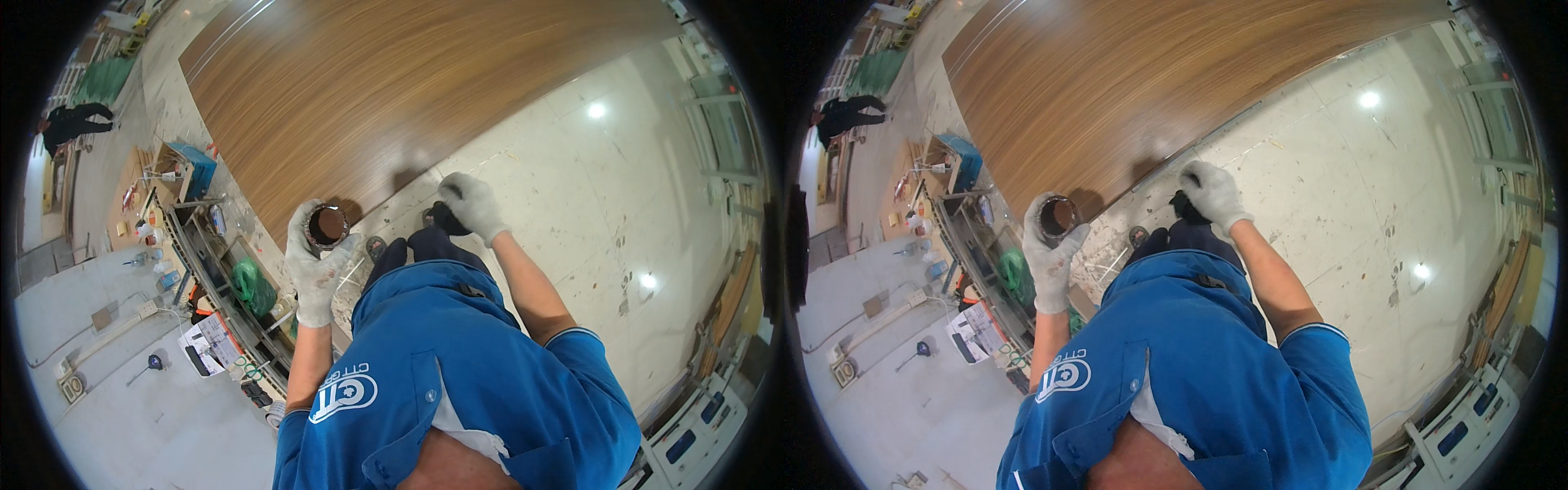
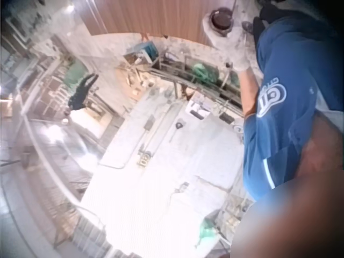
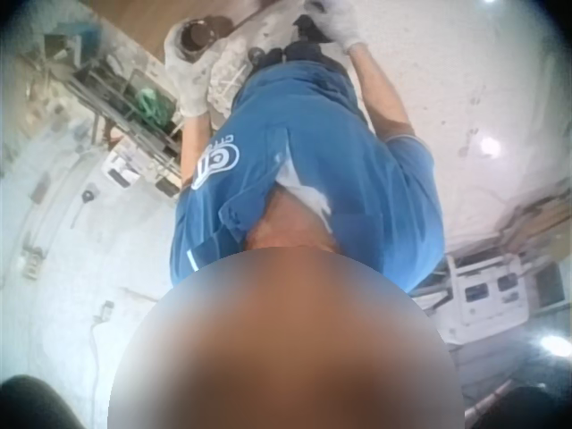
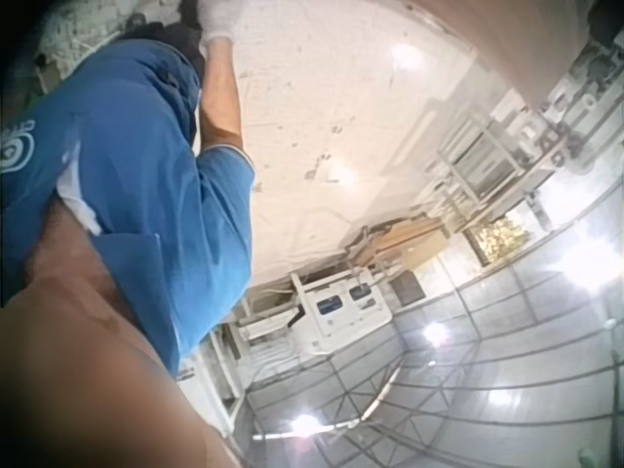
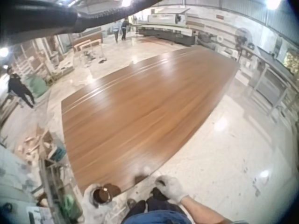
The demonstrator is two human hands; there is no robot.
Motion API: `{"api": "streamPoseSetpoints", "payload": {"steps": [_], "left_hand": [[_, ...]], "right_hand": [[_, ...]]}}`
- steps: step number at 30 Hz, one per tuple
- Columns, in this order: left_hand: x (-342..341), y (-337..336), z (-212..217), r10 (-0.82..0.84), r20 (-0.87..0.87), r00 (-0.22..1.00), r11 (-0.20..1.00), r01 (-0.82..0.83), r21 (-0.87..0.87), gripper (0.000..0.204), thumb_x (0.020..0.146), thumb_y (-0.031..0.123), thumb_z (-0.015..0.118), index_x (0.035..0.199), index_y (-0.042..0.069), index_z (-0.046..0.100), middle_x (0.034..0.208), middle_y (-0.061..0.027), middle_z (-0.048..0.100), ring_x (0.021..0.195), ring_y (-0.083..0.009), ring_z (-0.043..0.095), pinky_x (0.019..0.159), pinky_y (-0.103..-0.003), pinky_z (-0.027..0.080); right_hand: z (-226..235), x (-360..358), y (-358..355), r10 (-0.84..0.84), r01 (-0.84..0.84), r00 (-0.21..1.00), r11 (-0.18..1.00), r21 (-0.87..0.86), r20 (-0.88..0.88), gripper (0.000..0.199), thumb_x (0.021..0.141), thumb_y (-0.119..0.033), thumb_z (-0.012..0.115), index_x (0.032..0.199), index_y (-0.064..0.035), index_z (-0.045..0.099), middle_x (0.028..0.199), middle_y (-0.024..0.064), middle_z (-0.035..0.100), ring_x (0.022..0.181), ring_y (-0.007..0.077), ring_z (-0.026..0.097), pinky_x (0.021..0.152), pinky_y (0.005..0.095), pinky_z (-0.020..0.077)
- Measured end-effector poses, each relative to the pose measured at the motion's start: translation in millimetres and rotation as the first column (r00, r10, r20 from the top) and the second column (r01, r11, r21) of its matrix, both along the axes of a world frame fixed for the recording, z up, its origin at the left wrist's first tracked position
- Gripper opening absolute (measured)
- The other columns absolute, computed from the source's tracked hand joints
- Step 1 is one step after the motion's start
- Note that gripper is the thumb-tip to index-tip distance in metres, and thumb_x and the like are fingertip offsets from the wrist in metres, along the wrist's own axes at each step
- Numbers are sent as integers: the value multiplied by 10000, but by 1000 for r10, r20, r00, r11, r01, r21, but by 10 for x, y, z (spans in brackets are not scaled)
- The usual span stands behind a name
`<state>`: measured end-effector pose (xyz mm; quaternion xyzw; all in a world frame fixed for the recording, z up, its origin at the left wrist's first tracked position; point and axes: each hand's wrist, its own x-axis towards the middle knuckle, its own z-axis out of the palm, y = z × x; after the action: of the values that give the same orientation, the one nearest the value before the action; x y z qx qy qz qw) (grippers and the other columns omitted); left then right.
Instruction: The person holds a small container of dark liquid and uses a cloth to apply the liquid along the edge of a large wooden panel. The person repeatedly dips the cloth into the container and wipes the panel edge, moving along the length of the panel.
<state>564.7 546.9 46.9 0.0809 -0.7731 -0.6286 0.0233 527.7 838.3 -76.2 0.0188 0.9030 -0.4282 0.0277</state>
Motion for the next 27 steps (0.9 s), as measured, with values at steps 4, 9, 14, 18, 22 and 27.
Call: {"api": "streamPoseSetpoints", "payload": {"steps": [4, 9, 14, 18, 22, 27], "left_hand": [[2, 29, 5, 1, -7, 1000, 1000, -1, 11, 736, 748, -1, 898, 1388, -32, 535, 1275, -122, 628, 1169, -197, 637, 1029, -322, 532], [-55, 107, 40, -9, 3, 1000, 1000, 9, -14, 730, 756, -15, 880, 1400, -26, 536, 1285, -108, 624, 1164, -193, 630, 1040, -325, 511], [-18, 166, 84, 23, 35, 999, 999, -24, 26, 724, 757, -21, 874, 1398, -33, 539, 1279, -103, 629, 1159, -193, 630, 1035, -329, 509], [-15, 176, 63, 16, 15, 1000, 999, -16, -45, 722, 756, -32, 872, 1397, -30, 541, 1281, -105, 631, 1156, -193, 633, 1027, -330, 519], [-29, 254, 24, 20, 28, 999, 999, -19, -35, 720, 757, -30, 871, 1397, -27, 540, 1286, -105, 630, 1156, -197, 636, 1024, -329, 522], [-24, 317, 49, 18, 21, 1000, 999, -17, -40, 717, 760, -14, 876, 1395, -26, 545, 1286, -103, 636, 1152, -195, 640, 1033, -333, 515]], "right_hand": [[0, -80, 266, -293, 296, 953, 955, -32, 72, 170, 944, -225, 684, 1008, -78, 739, 1011, 174, 746, 964, 386, 713, 863, 447, 567], [-116, -35, 191, 24, -22, 999, 999, 42, -37, 189, 948, -250, 688, 998, -76, 745, 1002, 178, 755, 957, 383, 716, 852, 464, 562], [-152, -275, 630, -221, 222, 975, 973, 57, -31, 261, 974, -324, 676, 1045, -87, 757, 1009, 192, 756, 951, 376, 725, 850, 458, 564], [-149, -362, 920, -360, 361, 927, 932, -3, -101, 286, 988, -348, 669, 1058, -84, 754, 982, 188, 760, 921, 365, 741, 837, 454, 568], [-119, -381, 941, 30, -31, 999, 999, 42, 25, 220, 960, -285, 689, 1022, -81, 739, 975, 190, 749, 912, 385, 719, 815, 448, 565], [-40, -528, 1194, -434, 436, 899, 899, 35, -58, 222, 962, -285, 691, 1008, -72, 733, 979, 183, 743, 935, 376, 715, 839, 449, 561]]}}
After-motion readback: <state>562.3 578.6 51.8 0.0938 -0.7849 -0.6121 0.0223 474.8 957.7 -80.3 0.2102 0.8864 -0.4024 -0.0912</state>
